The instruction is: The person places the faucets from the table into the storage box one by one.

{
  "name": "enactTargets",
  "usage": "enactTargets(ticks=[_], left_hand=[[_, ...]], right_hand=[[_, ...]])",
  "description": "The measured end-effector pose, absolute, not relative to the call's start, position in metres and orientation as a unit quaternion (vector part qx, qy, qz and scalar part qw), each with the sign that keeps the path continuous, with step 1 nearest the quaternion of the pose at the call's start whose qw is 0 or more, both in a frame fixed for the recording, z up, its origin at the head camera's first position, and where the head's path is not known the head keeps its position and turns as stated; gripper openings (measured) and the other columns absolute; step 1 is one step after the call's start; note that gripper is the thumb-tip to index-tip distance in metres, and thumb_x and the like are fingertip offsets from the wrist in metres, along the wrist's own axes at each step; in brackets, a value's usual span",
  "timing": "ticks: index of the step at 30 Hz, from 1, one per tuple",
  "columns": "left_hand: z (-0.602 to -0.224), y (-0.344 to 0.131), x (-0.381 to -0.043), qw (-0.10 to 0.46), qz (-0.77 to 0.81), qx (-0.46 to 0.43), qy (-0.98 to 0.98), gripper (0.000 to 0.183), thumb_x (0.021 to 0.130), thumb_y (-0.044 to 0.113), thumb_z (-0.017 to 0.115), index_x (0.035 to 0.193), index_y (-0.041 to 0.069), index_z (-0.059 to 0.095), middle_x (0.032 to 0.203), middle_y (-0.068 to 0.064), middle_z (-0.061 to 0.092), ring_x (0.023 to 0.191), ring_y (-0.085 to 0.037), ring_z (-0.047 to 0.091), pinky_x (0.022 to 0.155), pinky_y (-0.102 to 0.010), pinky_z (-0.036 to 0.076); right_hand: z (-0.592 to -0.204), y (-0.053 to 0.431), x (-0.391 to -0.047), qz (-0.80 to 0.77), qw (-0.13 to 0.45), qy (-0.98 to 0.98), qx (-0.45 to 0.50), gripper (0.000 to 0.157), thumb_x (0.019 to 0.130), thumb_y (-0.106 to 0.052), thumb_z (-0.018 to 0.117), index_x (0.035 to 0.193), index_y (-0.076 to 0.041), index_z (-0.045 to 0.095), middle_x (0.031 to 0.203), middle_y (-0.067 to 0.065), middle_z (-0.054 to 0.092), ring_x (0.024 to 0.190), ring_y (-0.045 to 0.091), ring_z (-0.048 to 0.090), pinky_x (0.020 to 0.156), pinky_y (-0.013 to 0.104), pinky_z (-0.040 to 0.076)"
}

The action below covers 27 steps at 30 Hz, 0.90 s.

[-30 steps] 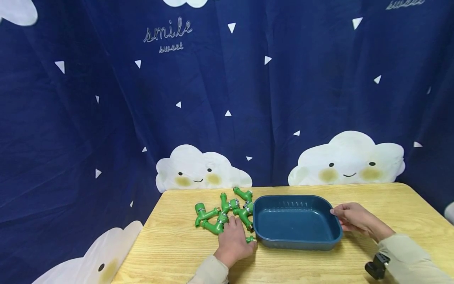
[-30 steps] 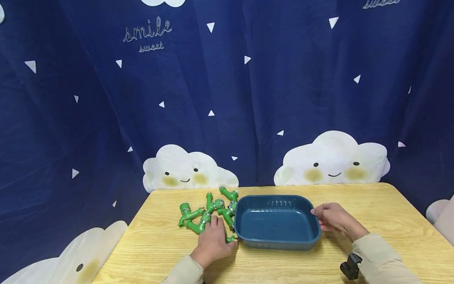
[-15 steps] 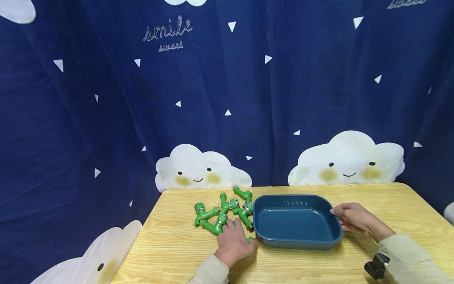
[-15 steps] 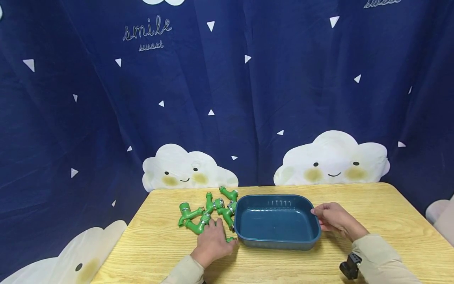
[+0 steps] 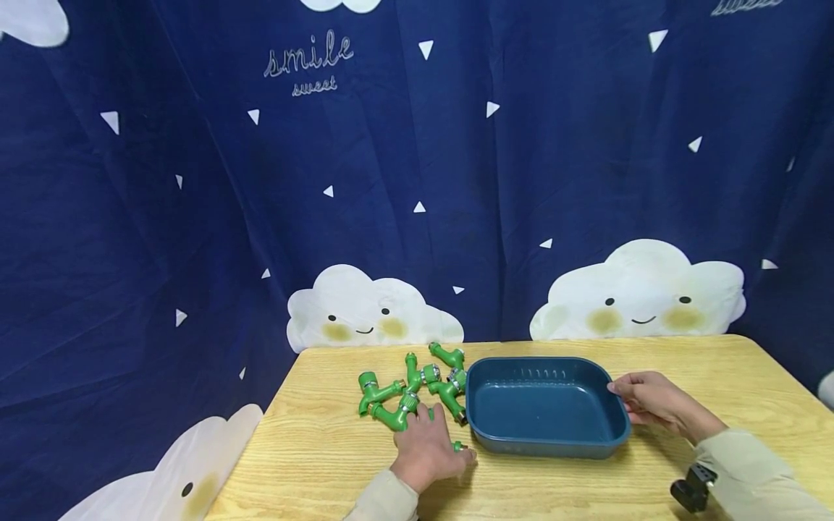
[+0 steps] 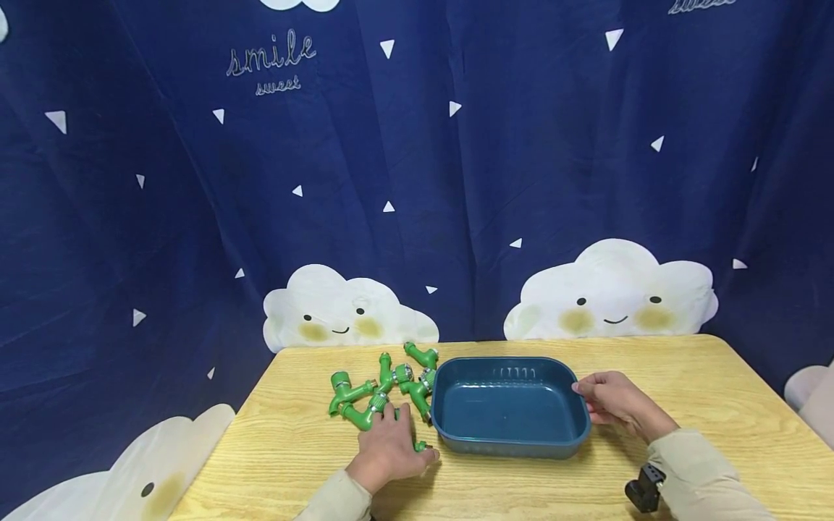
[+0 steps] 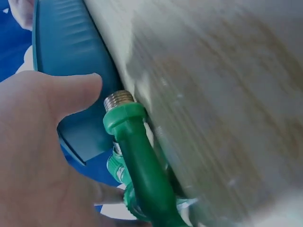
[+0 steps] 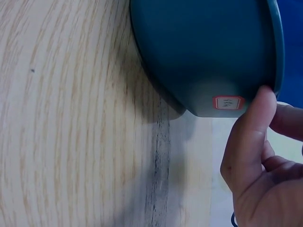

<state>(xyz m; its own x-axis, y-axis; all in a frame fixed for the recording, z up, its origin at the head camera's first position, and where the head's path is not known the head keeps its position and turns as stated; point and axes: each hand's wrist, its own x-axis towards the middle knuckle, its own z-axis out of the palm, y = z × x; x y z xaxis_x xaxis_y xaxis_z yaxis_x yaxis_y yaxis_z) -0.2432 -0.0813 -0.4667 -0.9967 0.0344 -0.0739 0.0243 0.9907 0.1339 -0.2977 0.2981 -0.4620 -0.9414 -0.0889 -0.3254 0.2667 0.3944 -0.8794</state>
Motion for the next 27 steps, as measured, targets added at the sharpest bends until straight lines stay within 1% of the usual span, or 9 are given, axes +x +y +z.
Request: enactTargets(ticks=[3, 6, 11, 13, 18, 21, 27], left_hand=[[-0.4695, -0.0823, -0.2428, 0.028, 0.079, 0.015, 0.996, 0.097, 0.072, 0.068, 0.073, 0.14, 0.004, 0.046, 0.132, -0.023, 0.049, 0.115, -0.039, 0.052, 0.073, -0.054, 0.053], [-0.4713, -0.0824, -0.2431, 0.017, 0.086, 0.018, 0.996, 0.093, 0.07, 0.062, 0.077, 0.137, 0.004, 0.047, 0.121, -0.023, 0.051, 0.108, -0.037, 0.054, 0.067, -0.051, 0.053], [-0.4683, -0.0812, -0.2423, 0.027, 0.081, 0.028, 0.996, 0.088, 0.069, 0.05, 0.078, 0.138, 0.006, 0.046, 0.124, -0.022, 0.052, 0.106, -0.035, 0.056, 0.064, -0.051, 0.052], [-0.4676, -0.0809, -0.2416, 0.036, 0.082, 0.033, 0.995, 0.09, 0.069, 0.052, 0.078, 0.14, 0.007, 0.044, 0.128, -0.021, 0.051, 0.108, -0.036, 0.056, 0.065, -0.051, 0.052], [-0.4714, -0.0817, -0.2411, 0.042, 0.104, 0.039, 0.993, 0.099, 0.07, 0.063, 0.077, 0.144, 0.008, 0.042, 0.131, -0.023, 0.049, 0.115, -0.041, 0.055, 0.071, -0.053, 0.054], [-0.4734, -0.0829, -0.2419, 0.036, 0.118, 0.038, 0.992, 0.098, 0.07, 0.063, 0.078, 0.144, 0.009, 0.042, 0.131, -0.024, 0.05, 0.116, -0.042, 0.054, 0.075, -0.056, 0.054], [-0.4743, -0.0851, -0.2439, 0.039, 0.117, 0.037, 0.992, 0.097, 0.069, 0.062, 0.079, 0.144, 0.012, 0.044, 0.131, -0.022, 0.052, 0.116, -0.04, 0.054, 0.08, -0.061, 0.05]], right_hand=[[-0.4622, 0.2985, -0.2978, -0.546, 0.16, 0.821, 0.054, 0.029, 0.103, -0.015, 0.047, 0.112, 0.01, 0.059, 0.079, 0.002, 0.063, 0.07, 0.011, 0.064, 0.064, 0.027, 0.06], [-0.4626, 0.2989, -0.298, -0.544, 0.158, 0.822, 0.052, 0.03, 0.103, -0.016, 0.048, 0.113, 0.01, 0.058, 0.08, 0.003, 0.064, 0.071, 0.011, 0.064, 0.064, 0.027, 0.06], [-0.4634, 0.2994, -0.2976, -0.542, 0.158, 0.823, 0.053, 0.03, 0.103, -0.016, 0.047, 0.113, 0.01, 0.058, 0.08, 0.003, 0.063, 0.07, 0.011, 0.064, 0.063, 0.027, 0.06], [-0.4632, 0.2993, -0.297, -0.542, 0.159, 0.823, 0.054, 0.029, 0.103, -0.016, 0.047, 0.112, 0.01, 0.058, 0.079, 0.002, 0.063, 0.069, 0.011, 0.064, 0.063, 0.027, 0.06], [-0.462, 0.2985, -0.2961, -0.541, 0.161, 0.823, 0.055, 0.028, 0.103, -0.016, 0.048, 0.11, 0.008, 0.06, 0.078, 0.002, 0.062, 0.069, 0.01, 0.064, 0.063, 0.026, 0.06], [-0.4612, 0.2977, -0.2963, -0.538, 0.16, 0.826, 0.057, 0.029, 0.103, -0.016, 0.048, 0.111, 0.009, 0.059, 0.079, 0.002, 0.062, 0.07, 0.011, 0.064, 0.064, 0.027, 0.06], [-0.4602, 0.2961, -0.2978, -0.536, 0.16, 0.827, 0.062, 0.032, 0.103, -0.017, 0.048, 0.117, 0.011, 0.056, 0.082, 0.004, 0.064, 0.071, 0.012, 0.065, 0.064, 0.028, 0.06]])
